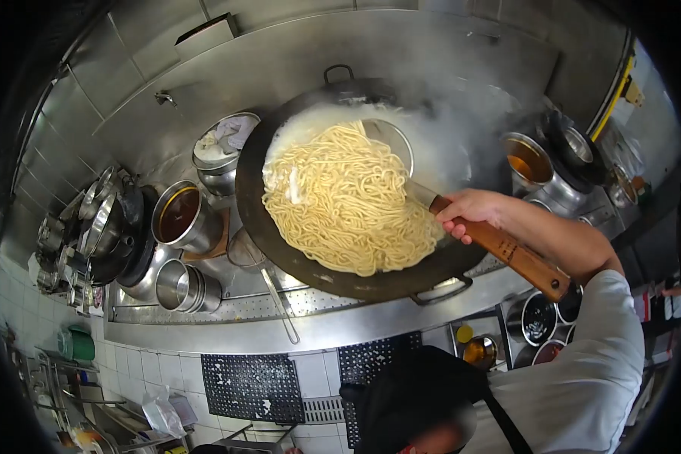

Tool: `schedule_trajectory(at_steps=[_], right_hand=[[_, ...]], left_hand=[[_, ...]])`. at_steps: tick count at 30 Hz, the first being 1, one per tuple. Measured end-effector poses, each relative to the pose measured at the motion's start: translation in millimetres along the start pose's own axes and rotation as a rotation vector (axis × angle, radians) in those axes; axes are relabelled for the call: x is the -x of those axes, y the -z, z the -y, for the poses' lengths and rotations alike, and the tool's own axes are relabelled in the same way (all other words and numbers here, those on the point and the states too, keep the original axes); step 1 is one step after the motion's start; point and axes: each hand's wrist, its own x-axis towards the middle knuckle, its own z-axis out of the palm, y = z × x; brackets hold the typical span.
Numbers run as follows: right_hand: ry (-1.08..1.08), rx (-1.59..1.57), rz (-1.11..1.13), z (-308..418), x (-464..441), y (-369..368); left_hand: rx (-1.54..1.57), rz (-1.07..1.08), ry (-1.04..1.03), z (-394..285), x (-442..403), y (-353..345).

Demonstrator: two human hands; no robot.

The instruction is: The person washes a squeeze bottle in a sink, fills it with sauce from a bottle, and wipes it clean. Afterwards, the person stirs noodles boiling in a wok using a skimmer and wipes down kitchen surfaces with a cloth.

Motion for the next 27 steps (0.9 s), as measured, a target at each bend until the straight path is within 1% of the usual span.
schedule_trajectory(at_steps=[2, 5, 8, 9, 12, 13, 15, 16, 17, 18, 20, 21, 24, 25, 27], right_hand=[[0.031, 0.1, -0.087, -5.0, 18.3, -7.5], [0.045, 0.314, -0.183, -7.2, 42.5, -24.5], [0.078, 0.522, -0.308, -11.7, 73.5, -55.1], [0.065, 0.6, -0.387, -12.4, 86.4, -70.8], [0.047, 0.925, -0.601, -16.7, 120.6, -108.7], [0.057, 1.083, -0.632, -20.8, 130.0, -119.4], [0.073, 1.405, -0.692, -29.9, 151.0, -131.8], [0.115, 1.525, -0.713, -36.2, 161.8, -127.3], [0.157, 1.645, -0.728, -46.0, 173.3, -117.1], [0.201, 1.764, -0.736, -48.9, 180.8, -116.1], [0.024, 1.825, -0.756, -35.2, 197.1, -119.6], [-0.062, 1.845, -0.763, -30.1, 201.2, -123.7], [-0.108, 1.821, -0.793, -28.5, 174.8, -125.6], [-0.049, 1.781, -0.796, -34.3, 150.4, -112.9], [0.088, 1.723, -0.866, -38.8, 101.2, -104.9]], left_hand=[[0.183, -0.032, -0.116, 10.6, -28.3, -13.2], [0.117, -0.037, -0.261, -18.7, -42.5, -9.2], [0.091, -0.043, -0.351, -16.3, -51.9, -12.8], [0.057, -0.041, -0.374, -12.4, -55.2, -13.6], [0.062, 0.028, -0.344, 1.8, -52.0, -11.6], [0.094, 0.051, -0.28, 5.3, -50.2, -10.0], [0.093, 0.029, -0.311, 31.0, -51.5, -17.9], [0.092, 0.018, -0.323, 47.6, -52.2, -22.4], [0.015, 0.037, -0.271, 64.3, -55.3, -27.0], [0.054, 0.041, -0.294, 74.6, -56.5, -28.6], [0.13, 0.044, -0.33, 92.6, -54.6, -34.9], [0.114, 0.04, -0.329, 85.8, -52.5, -30.2], [0.197, 0.078, -0.332, 79.9, -75.8, -45.7], [0.197, 0.093, -0.279, 26.2, -65.2, -25.3], [0.238, 0.061, -0.393, -25.6, -79.3, -29.9]])
